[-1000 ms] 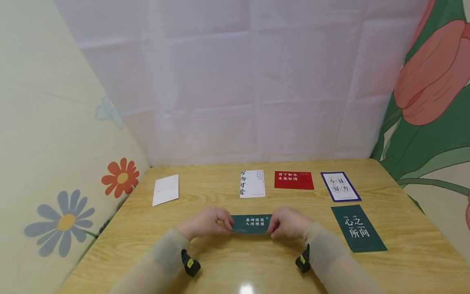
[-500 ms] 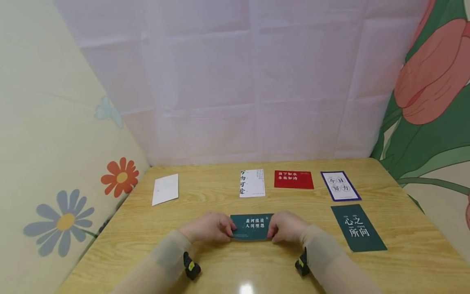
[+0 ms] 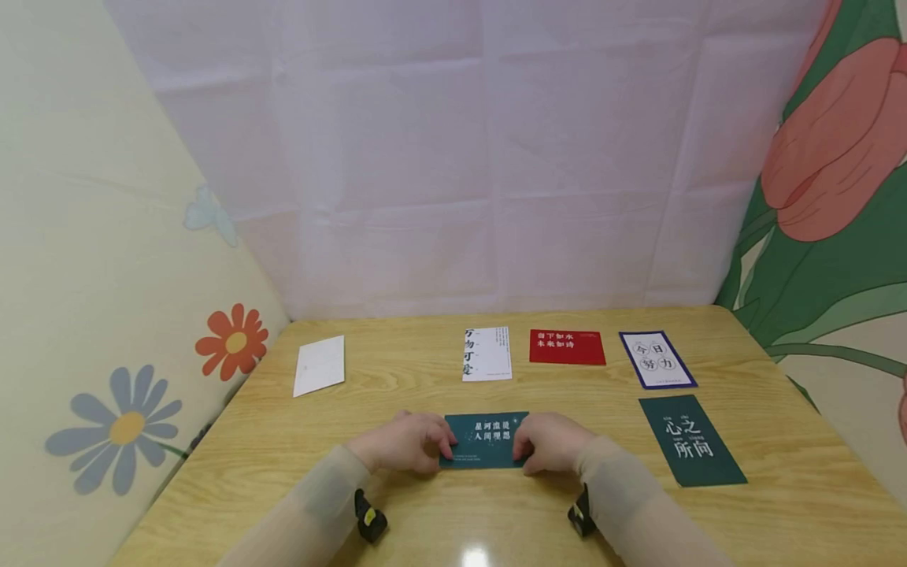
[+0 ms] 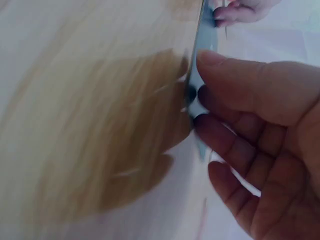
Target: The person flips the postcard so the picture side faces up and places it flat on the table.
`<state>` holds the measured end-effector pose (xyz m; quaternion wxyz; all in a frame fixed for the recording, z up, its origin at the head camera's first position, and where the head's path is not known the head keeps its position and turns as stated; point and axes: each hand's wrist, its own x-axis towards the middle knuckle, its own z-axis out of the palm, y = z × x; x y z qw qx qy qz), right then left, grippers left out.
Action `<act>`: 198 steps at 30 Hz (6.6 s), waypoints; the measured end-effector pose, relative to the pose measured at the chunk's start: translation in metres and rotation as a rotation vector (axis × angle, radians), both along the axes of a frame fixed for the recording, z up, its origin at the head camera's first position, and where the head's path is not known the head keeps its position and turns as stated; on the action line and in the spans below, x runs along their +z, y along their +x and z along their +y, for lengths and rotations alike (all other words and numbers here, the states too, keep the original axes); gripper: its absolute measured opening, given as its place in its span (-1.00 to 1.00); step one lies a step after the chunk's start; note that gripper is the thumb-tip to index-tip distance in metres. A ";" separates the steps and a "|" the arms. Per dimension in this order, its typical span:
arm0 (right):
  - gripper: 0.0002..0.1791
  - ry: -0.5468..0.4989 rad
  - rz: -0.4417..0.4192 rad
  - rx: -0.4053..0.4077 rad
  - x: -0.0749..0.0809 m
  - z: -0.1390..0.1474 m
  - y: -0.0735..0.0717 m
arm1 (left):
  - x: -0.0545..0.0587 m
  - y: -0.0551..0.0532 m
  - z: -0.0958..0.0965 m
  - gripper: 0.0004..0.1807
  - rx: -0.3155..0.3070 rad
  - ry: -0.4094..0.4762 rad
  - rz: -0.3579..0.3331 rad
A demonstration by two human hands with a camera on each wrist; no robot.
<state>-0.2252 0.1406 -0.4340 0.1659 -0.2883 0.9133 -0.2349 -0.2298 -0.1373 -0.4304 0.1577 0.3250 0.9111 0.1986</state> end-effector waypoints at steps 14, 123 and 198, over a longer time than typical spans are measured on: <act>-0.61 0.425 0.328 0.071 0.005 -0.041 0.031 | 0.004 0.002 0.002 -0.89 -0.006 -0.024 -0.025; -0.58 0.337 0.091 -0.364 0.005 0.058 -0.008 | 0.007 0.078 -0.054 -0.41 -0.099 -0.149 0.054; -0.56 0.114 -0.080 -0.235 0.000 -0.007 -0.003 | -0.003 0.020 0.034 -0.84 0.126 -0.066 0.001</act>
